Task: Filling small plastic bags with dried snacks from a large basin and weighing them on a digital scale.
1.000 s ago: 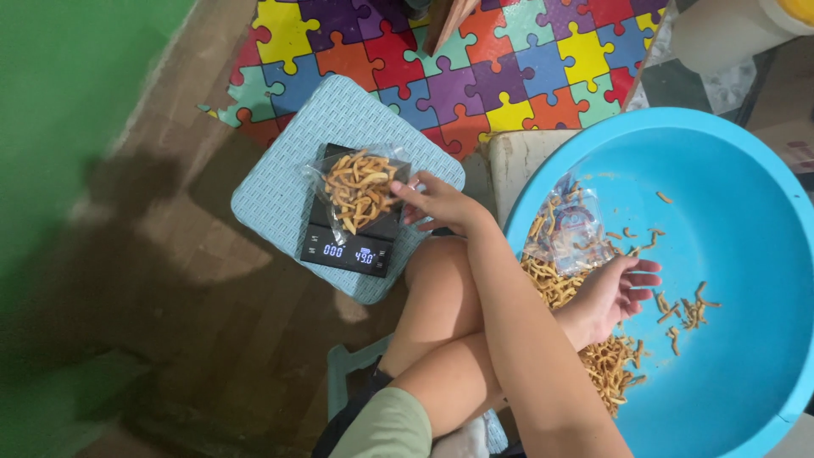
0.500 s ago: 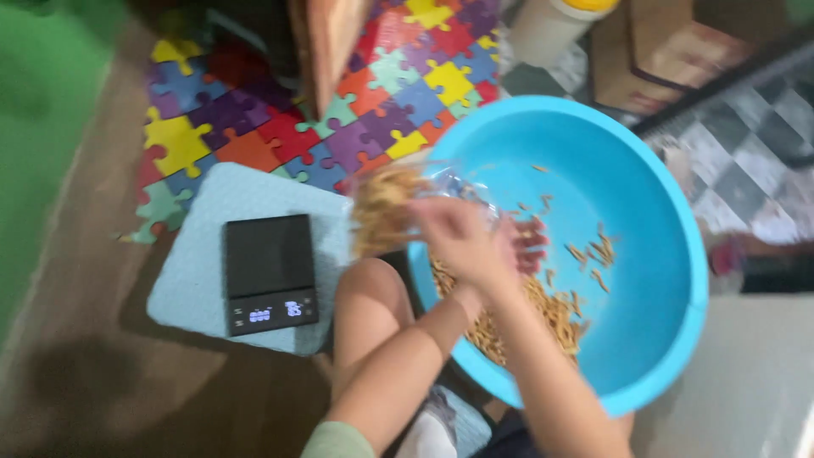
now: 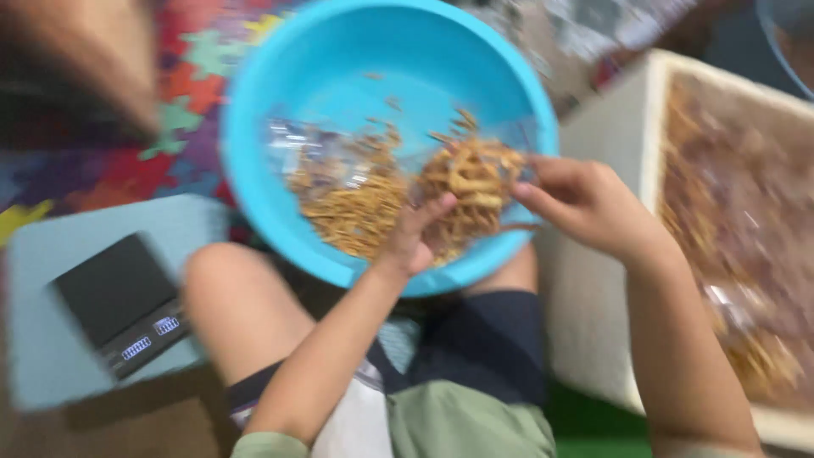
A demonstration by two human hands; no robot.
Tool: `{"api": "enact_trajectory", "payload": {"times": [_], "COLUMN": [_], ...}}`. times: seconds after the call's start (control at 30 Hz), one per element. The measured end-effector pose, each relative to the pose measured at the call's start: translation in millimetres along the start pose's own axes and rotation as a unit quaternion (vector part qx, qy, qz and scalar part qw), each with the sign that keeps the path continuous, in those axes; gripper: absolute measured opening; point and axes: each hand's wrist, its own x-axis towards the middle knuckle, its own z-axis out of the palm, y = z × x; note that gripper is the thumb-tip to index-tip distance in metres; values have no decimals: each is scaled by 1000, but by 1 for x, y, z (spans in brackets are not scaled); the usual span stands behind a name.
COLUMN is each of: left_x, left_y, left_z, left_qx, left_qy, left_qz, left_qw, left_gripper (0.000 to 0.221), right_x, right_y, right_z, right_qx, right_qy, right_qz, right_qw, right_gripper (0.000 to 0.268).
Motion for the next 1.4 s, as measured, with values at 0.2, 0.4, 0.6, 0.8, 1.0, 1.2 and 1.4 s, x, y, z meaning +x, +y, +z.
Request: {"api": "enact_trajectory", "payload": {"times": [0.2,0.4,0.6,0.8,1.0,1.2,1.4], "left_x": [27,45,34,12,2,5,9], "left_y": [-65,-94,-60,-17,12,21,82], "left_z": [48,70,-3,-42,-68,-75,-78], "left_qx": [77,208,243,309,254,262,238], "left_qy": [-47,-69,97,224,254,239,236], "left_qz": [32,-71,-72,-12,26,51,125], "left_qw": [995,973,962,924,933,934,934], "left_gripper": [56,88,52,41,39,36,32], "right_x": [-60,-157,-287,-331,-323,-332,-435], "right_y": [40,59,114,209,284,337,512], "right_z": [-41,-107,-107,-86,-77,-68,-68], "right_qx": [125,-99,-216,-73,-104,-125,-371], "right_qy": [-4,170,323,285,155,107,-35], "right_qz": [20,21,366,621,624,590,567], "right_qw": [992,980,845,727,759,791,734], "right_gripper": [22,15,28,27,20,24,52]}}
